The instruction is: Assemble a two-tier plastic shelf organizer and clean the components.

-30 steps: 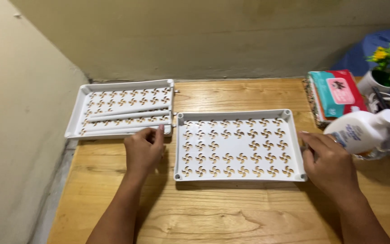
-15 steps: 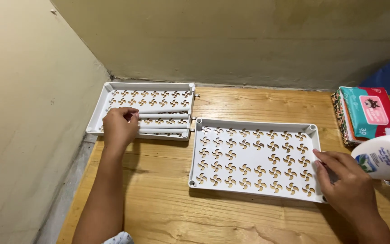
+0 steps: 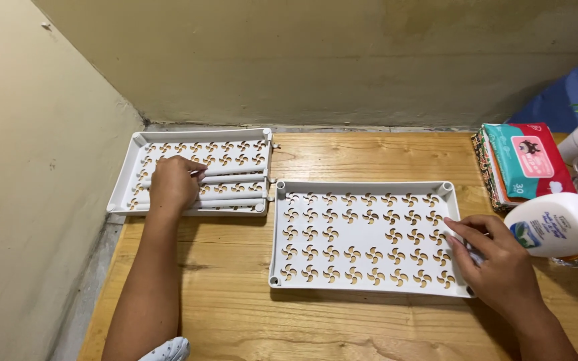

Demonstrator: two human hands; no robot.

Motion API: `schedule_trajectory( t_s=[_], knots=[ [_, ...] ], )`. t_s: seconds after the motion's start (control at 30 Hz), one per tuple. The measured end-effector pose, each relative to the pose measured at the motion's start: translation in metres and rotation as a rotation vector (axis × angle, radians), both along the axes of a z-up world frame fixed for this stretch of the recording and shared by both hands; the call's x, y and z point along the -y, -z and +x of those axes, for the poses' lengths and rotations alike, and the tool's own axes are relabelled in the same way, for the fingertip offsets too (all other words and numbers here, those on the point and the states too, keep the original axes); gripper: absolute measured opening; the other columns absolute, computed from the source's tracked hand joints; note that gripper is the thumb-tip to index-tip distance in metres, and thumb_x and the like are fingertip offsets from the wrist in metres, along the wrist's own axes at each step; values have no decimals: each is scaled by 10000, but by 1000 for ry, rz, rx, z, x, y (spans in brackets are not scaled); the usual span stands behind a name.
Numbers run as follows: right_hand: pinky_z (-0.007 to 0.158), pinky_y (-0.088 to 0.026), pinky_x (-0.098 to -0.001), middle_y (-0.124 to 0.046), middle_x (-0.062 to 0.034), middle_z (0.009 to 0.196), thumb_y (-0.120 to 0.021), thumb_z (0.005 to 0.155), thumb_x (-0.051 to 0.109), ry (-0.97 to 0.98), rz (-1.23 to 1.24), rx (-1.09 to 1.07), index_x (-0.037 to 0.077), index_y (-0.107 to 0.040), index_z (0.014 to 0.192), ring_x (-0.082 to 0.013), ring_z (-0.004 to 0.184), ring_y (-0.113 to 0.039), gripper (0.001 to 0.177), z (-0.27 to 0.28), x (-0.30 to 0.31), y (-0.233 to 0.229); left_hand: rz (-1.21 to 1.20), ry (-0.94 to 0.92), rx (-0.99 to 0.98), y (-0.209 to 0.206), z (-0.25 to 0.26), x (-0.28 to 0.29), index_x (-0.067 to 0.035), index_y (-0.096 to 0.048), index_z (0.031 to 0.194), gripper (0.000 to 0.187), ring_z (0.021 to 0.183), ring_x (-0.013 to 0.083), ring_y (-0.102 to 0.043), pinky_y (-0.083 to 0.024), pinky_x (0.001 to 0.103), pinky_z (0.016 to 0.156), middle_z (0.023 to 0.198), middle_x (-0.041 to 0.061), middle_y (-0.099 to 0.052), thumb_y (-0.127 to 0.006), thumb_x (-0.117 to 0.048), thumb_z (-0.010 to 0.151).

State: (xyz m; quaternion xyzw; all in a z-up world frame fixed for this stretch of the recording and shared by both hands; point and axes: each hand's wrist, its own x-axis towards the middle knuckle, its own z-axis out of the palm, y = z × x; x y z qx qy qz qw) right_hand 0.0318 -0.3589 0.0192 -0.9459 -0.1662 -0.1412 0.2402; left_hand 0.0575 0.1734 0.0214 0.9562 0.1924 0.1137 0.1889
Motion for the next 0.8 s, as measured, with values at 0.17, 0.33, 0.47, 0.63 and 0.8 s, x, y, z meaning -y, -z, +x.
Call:
schedule_trajectory(
  t_s=[0.17, 0.33, 0.47, 0.63, 0.8],
  knots=[
    [787, -580, -346, -684, -73, 1064, -748, 851, 145, -9, 43, -3, 169, -776, 1185, -202, 906, -691, 336, 3, 3, 3, 5, 144, 14, 25, 16, -30, -157, -838, 977, 164, 851, 306, -723, -582, 421, 830, 968, 136, -768, -826, -111, 820],
    [767, -585, -334, -682, -71, 1045, -750, 851, 144, -11, 95, -17, 170, -774, 1189, -196, 879, -689, 340, 6, 5, 7, 227, 248, 97, 17, 13, -30, -158, -863, 905, 120, 955, 319, -671, -551, 419, 881, 957, 99, -783, -849, -124, 791],
    [766, -575, -346, -677, -78, 1025, -758, 848, 143, -35, 88, 32, 157, -771, 1192, -203, 872, -682, 345, 6, 6, 9, 254, 271, 191, 20, 7, -36, -157, -852, 944, 163, 945, 304, -679, -556, 413, 875, 974, 97, -771, -845, -129, 783],
    [755, -569, -353, -682, -80, 999, -759, 850, 136, -54, 101, 64, 134, -765, 1195, -210, 864, -683, 345, 6, 7, 7, 269, 228, 254, -6, -7, -23, -146, -836, 990, 81, 937, 259, -695, -566, 404, 863, 986, 74, -771, -814, -147, 912],
    [776, -566, -358, -691, -94, 989, -748, 855, 82, -66, 120, 114, 101, -761, 1185, -229, 891, -684, 330, 4, 4, 1, 37, 262, 480, -43, -27, 21, -99, -812, 1083, 130, 869, 196, -711, -590, 321, 745, 1016, 92, -751, -786, -85, 957]
  ],
)
